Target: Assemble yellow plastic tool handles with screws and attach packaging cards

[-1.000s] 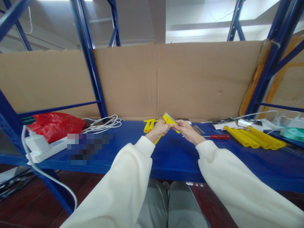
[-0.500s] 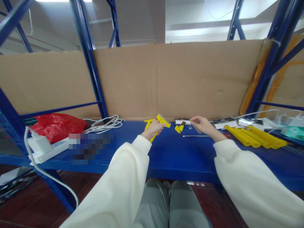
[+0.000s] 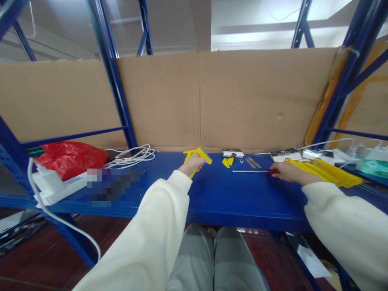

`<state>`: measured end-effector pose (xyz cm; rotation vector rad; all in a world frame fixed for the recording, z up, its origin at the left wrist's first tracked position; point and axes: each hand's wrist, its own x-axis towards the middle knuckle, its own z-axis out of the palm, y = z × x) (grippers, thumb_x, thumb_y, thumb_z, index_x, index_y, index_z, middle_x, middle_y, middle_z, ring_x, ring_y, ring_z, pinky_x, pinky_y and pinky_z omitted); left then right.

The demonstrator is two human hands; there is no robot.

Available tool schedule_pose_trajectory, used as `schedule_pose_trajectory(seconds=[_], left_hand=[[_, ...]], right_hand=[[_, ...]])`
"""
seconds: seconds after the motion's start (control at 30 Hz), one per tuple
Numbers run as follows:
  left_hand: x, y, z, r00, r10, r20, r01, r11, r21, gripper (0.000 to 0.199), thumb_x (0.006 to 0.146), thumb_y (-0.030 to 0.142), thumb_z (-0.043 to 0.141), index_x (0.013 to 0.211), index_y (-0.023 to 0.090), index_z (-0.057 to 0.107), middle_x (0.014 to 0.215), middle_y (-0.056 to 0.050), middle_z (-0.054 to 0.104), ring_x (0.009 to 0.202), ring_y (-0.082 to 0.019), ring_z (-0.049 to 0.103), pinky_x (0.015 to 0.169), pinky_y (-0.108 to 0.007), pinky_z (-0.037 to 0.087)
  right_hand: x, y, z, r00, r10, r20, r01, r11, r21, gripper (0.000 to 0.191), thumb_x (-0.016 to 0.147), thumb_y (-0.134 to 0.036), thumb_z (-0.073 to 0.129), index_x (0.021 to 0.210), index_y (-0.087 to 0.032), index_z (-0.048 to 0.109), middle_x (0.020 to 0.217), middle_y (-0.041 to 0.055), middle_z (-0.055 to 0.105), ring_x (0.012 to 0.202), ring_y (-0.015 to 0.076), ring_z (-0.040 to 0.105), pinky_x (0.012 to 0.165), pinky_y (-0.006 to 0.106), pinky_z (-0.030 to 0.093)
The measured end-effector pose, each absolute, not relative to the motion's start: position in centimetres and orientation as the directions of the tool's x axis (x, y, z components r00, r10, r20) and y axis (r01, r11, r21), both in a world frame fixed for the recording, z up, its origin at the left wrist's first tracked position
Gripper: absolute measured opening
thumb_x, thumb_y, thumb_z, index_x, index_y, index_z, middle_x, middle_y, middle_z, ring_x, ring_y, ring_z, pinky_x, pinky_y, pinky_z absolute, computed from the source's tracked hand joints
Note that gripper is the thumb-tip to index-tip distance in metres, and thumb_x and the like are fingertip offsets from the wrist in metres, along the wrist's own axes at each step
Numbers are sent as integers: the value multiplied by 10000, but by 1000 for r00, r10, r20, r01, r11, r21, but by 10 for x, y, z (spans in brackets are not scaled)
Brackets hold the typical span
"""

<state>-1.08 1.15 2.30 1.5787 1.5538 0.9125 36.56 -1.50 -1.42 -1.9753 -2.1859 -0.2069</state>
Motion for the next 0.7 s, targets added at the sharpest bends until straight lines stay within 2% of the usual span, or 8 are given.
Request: schedule_pose_trajectory(seconds=[0.27, 0.4, 0.53, 0.7], left_hand=[[-7, 3, 24, -1, 999, -34, 565, 29, 825, 316, 799, 2, 600, 591, 192, 456, 468, 47, 435, 408, -82, 399, 440, -199, 298], [-6, 9, 20, -24, 999, -39, 621, 45, 783, 312, 782, -6, 591, 567, 188, 474, 428, 42, 415, 398, -96, 385, 431, -208, 287], [-10, 16, 16, -30, 999, -28, 626, 41, 778, 309, 733, -15, 637, 554, 185, 485, 417, 41, 411, 396, -107, 402, 443, -218, 281], [-17, 23, 10, -48, 999, -8, 616, 36, 787, 275, 741, 6, 649, 609, 201, 506, 415, 46, 405, 419, -134, 427, 463, -233, 295]], right_hand=[[338, -20, -3, -244, 948, 203, 948, 278, -156, 58, 797, -220, 590, 751, -243, 616, 749, 45, 716, 699, 208, 662, 695, 304, 494], [318, -6, 11, -289, 912, 292, 916, 352, -192, 30, 786, -252, 610, 765, -233, 620, 765, 43, 721, 740, 203, 653, 687, 291, 492], [292, 8, 22, -298, 911, 284, 902, 366, -228, 45, 770, -244, 634, 733, -228, 615, 744, 39, 718, 721, 192, 641, 658, 274, 477], [265, 11, 9, -286, 887, 361, 890, 386, -242, 21, 797, -205, 620, 798, -226, 626, 821, 51, 741, 728, 191, 643, 679, 277, 479]])
